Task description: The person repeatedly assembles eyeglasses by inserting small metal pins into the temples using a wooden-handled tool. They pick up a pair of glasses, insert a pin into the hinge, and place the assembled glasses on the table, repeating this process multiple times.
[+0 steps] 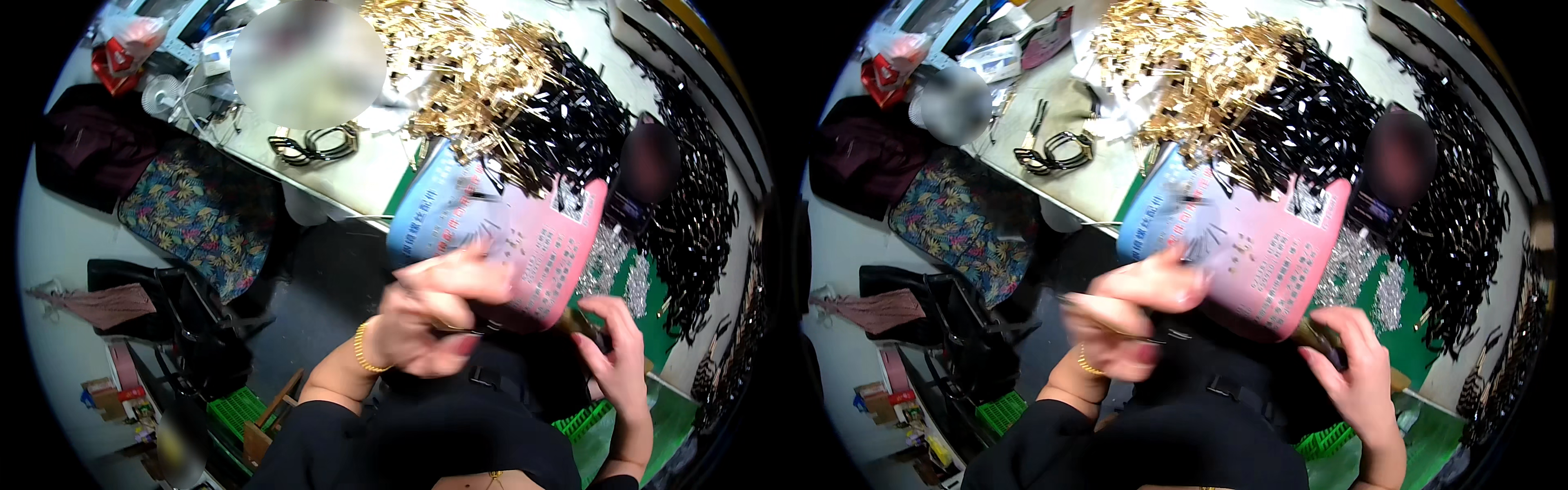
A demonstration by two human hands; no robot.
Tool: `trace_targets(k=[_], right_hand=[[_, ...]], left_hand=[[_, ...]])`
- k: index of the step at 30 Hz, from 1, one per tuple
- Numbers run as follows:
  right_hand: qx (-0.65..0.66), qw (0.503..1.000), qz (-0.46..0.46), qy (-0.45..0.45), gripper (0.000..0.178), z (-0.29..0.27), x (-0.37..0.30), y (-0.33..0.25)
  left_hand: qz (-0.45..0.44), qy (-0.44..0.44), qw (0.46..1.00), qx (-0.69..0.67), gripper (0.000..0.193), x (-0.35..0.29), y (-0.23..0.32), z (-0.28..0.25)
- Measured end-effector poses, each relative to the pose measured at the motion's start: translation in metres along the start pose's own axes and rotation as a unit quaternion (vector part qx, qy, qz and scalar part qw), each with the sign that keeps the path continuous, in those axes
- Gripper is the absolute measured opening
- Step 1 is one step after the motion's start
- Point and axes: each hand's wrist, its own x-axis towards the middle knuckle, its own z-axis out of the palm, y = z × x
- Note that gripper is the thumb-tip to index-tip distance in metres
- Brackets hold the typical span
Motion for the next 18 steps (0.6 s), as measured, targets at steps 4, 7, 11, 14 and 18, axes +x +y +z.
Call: trace_targets(k=[4,7,11,14,18], right_hand=[[0.282,0.899,0.316,-0.108,0.027,-0.002,-0.010,0.012],[0.341,0.909,0.233,-0.064,0.023,0.016,-0.009,0.026],[0.342,0.915,0.207,-0.056,0.020,0.017,-0.017,0.031],[0.327,0.932,0.156,-0.022,0.017,0.020,-0.023,0.039],[0.259,0.965,0.041,0.014,0.013,0.022,-0.007,0.045]], left_hand=[[-0.316,0.186,0.901,0.232,0.019,0.041,-0.002,-0.053],[-0.300,0.068,0.813,0.494,0.027,0.038,-0.055,-0.100],[-0.151,0.054,0.701,0.695,0.030,0.033,-0.081,-0.131],[-0.038,0.082,0.704,0.705,0.044,0.040,-0.127,-0.136],[0.043,0.063,0.831,0.551,0.008,0.083,-0.112,-0.062]])
